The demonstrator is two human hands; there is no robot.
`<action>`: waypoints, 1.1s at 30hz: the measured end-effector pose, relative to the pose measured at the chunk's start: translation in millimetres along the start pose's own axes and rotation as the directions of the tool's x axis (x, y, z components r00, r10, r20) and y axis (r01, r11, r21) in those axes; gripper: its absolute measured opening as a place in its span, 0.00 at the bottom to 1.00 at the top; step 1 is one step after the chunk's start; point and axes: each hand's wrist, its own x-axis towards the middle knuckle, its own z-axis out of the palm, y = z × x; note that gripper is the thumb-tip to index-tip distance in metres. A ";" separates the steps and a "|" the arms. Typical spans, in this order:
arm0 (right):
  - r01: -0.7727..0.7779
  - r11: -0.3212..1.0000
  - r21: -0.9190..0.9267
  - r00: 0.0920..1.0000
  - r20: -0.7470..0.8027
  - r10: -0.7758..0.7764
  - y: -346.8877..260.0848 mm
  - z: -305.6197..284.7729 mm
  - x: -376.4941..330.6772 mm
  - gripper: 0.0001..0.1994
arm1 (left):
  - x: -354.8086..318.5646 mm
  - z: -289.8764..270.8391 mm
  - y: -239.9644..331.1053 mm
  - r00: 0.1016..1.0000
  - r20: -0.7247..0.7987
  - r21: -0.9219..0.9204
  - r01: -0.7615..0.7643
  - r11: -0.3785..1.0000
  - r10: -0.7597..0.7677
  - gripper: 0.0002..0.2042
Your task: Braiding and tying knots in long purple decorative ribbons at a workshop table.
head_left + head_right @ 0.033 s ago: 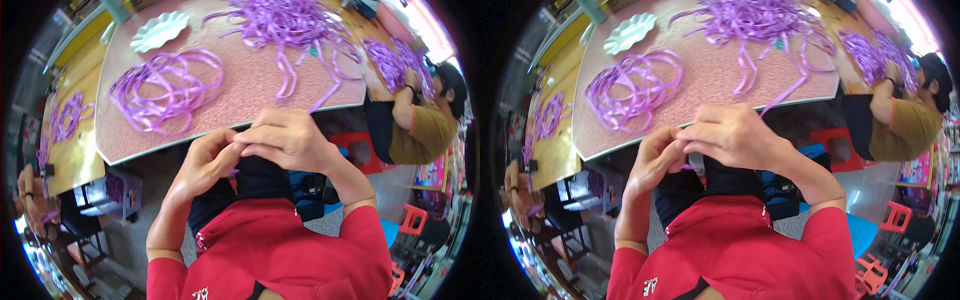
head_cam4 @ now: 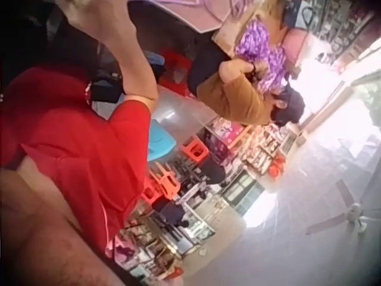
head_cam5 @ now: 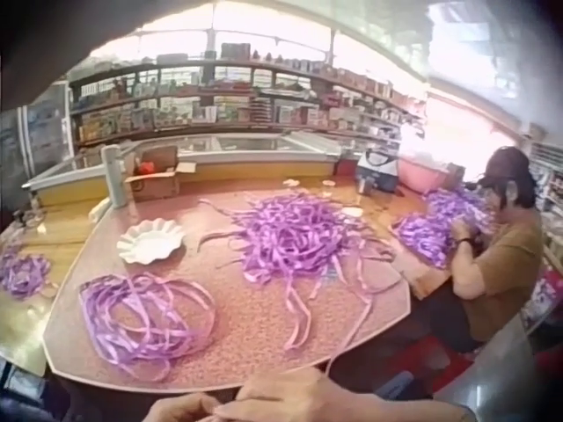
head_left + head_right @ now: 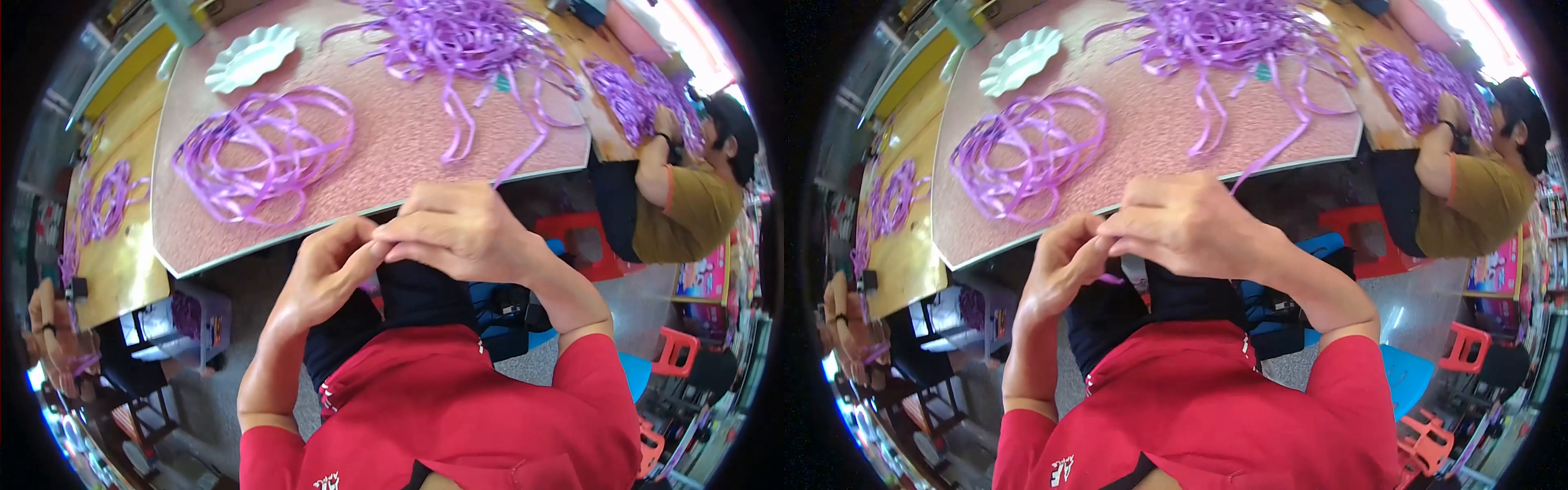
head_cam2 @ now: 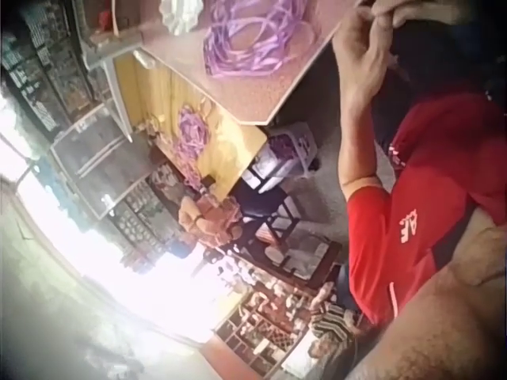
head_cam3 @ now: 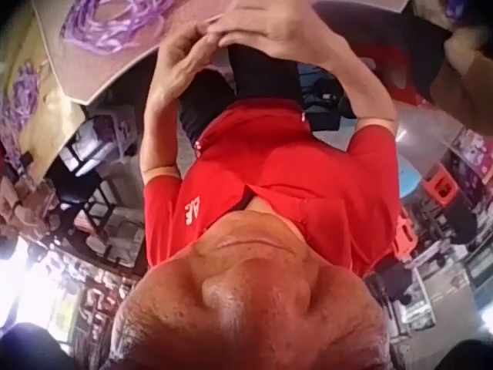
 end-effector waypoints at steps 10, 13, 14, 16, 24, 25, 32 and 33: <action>-0.081 0.996 0.028 0.993 0.089 0.079 26.6 -39.4 -27.1 0.07 | -51.5 -77.7 5.3 0.984 -0.024 0.308 -0.160 0.938 0.176 0.07; -0.229 0.973 -0.020 0.972 0.048 0.230 44.0 -66.2 -37.8 0.06 | -74.2 -123.9 -3.7 0.947 -0.215 0.261 -0.178 0.949 0.237 0.08; -0.291 0.957 -0.010 0.957 0.024 0.291 51.9 -74.0 -41.8 0.05 | -80.8 -142.6 -8.0 0.921 -0.298 0.216 -0.192 0.957 0.252 0.09; -0.418 0.908 0.014 0.908 -0.016 0.419 70.0 -91.4 -56.2 0.04 | -86.7 -174.8 -13.0 0.882 -0.355 0.134 -0.279 0.951 0.309 0.10; -0.670 0.693 0.265 0.700 -0.087 0.709 127.7 -159.8 -123.9 0.05 | -130.7 -285.5 -21.5 0.749 -0.588 0.085 -0.317 0.944 0.305 0.09; -0.697 0.660 0.281 0.673 -0.063 0.737 127.5 -159.9 -125.3 0.04 | -126.5 -276.9 -15.7 0.798 -0.540 0.075 -0.270 0.960 0.266 0.09; -0.532 0.644 0.549 0.671 -0.190 0.717 111.2 -138.3 -102.8 0.05 | -81.3 -269.9 13.7 0.613 -0.765 0.168 -0.105 0.980 0.197 0.16; -0.497 0.656 0.568 0.680 -0.214 0.701 101.8 -134.9 -97.5 0.05 | -65.3 -263.9 10.4 0.505 -0.831 0.193 -0.131 0.972 0.234 0.20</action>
